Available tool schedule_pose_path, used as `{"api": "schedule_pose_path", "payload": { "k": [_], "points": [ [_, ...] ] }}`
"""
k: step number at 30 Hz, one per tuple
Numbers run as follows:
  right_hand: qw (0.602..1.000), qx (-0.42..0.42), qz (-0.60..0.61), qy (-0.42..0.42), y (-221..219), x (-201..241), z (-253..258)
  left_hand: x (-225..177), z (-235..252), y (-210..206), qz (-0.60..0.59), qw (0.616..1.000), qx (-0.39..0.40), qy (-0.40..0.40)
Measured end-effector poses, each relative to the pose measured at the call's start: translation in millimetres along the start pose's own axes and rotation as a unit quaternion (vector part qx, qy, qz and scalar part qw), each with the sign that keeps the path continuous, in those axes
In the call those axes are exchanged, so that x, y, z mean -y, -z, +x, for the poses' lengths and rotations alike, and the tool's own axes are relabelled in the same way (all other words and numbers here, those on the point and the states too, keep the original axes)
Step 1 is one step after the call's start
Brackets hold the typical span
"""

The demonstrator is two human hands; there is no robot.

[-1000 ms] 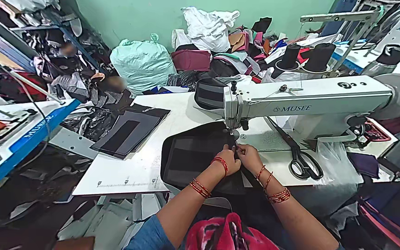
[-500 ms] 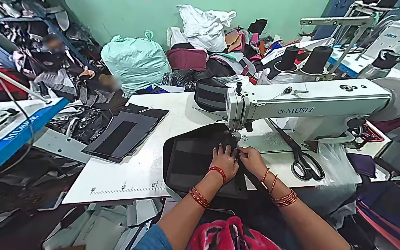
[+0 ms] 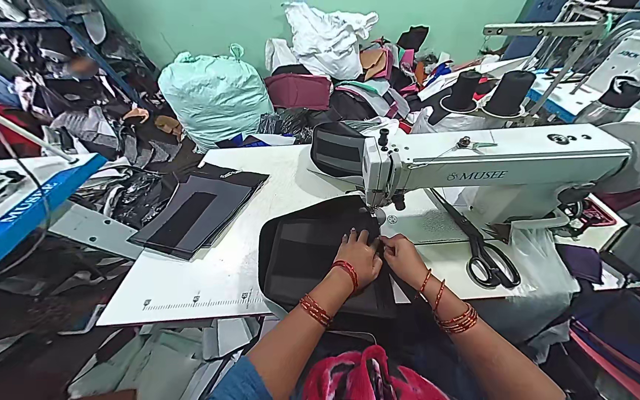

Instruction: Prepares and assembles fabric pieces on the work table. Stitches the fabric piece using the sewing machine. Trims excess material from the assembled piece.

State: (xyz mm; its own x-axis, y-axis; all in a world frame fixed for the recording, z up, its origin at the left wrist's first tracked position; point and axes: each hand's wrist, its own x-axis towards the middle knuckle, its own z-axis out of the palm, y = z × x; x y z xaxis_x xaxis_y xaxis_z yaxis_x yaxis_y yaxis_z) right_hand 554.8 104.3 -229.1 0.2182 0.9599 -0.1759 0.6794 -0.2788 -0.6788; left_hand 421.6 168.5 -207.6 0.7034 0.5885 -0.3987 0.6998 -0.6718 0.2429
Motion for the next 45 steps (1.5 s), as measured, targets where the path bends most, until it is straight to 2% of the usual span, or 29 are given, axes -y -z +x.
{"api": "schedule_pose_path", "payload": {
  "k": [4,8,10,15,20,25,30,38,43,45],
  "points": [
    [0.996,0.045,-0.074,-0.024,-1,13,-1,8,-5,5,-0.046,0.998,-0.031,-0.012],
    [0.976,0.093,-0.19,-0.055,-8,28,-3,10,2,15,-0.098,0.992,-0.07,0.041],
    [0.968,0.113,-0.218,-0.053,-8,33,-5,7,9,18,-0.07,0.994,-0.066,0.047],
    [0.961,0.14,-0.23,-0.06,-4,38,-5,-5,32,19,0.096,0.995,0.019,0.004],
    [0.964,0.135,-0.223,-0.055,-4,36,-5,-6,38,22,0.136,0.99,0.042,-0.026],
    [0.967,0.125,-0.217,-0.051,-5,34,-2,9,33,7,0.071,0.997,-0.02,-0.024],
    [0.971,0.11,-0.207,-0.044,-6,32,-2,21,32,-11,-0.014,0.991,-0.124,-0.047],
    [0.97,0.113,-0.21,-0.05,-7,33,3,23,35,-12,-0.052,0.989,-0.129,-0.05],
    [0.975,0.096,-0.192,-0.05,-6,32,10,26,41,-12,-0.069,0.982,-0.163,-0.059],
    [0.977,0.09,-0.187,-0.051,-6,32,15,29,47,-13,-0.064,0.975,-0.201,-0.068]
  ]
}}
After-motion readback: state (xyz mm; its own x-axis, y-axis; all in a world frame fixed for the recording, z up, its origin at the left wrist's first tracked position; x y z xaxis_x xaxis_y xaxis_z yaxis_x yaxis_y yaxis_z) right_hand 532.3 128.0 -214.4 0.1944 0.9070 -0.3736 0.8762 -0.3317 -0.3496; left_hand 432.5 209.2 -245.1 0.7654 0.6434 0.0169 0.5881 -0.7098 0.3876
